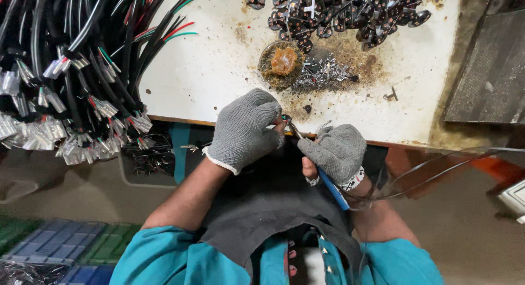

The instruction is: The person solders wires to small electrical components at a workbench. They hold a component and wire in one hand, dip the wire end into a flux container, and use a soldering iron in the other hand to solder the connection, placing finished components on the table.

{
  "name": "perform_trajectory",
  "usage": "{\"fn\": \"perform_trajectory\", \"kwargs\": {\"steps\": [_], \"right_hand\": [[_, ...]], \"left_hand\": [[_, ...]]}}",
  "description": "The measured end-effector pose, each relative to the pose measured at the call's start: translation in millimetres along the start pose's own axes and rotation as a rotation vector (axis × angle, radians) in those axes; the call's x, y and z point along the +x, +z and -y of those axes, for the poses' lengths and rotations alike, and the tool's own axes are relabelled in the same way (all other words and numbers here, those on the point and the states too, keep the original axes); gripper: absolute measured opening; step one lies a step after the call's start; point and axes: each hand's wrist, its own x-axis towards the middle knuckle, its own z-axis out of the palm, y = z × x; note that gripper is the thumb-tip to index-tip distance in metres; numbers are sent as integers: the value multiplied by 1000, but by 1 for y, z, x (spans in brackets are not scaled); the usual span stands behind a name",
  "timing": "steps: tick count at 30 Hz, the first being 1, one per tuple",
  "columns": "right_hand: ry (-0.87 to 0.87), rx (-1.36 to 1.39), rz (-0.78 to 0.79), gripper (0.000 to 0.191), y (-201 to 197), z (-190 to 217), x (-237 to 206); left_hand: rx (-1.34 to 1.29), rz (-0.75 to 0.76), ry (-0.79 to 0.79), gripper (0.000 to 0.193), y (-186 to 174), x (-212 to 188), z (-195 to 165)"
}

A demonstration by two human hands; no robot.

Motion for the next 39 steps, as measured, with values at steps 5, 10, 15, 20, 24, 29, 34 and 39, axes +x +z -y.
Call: {"fn": "perform_trajectory", "kwargs": {"steps": [5,10,15,20,24,29,34,39], "right_hand": [[2,165,-115,34,-6,4,11],[-46,113,-138,26,-8,7,18],[66,183,-236,17,-7,10,18],[82,251,-243,17,-11,13,19],[94,288,-225,18,-15,16,23],[70,260,-204,16,-15,15,28],[8,184,-78,19,-13,7,22],[35,189,-112,23,-5,4,15]], "left_hand": [[-4,15,6,20,-1,-2,1],[1,-10,18,21,0,-3,2],[14,-28,29,19,0,-3,1],[-10,-26,30,19,-1,-5,2],[-4,-26,42,18,-1,-6,3],[10,-18,38,19,0,-5,3],[2,-37,45,21,-1,-4,4],[13,-34,58,22,-1,-2,4]]}}
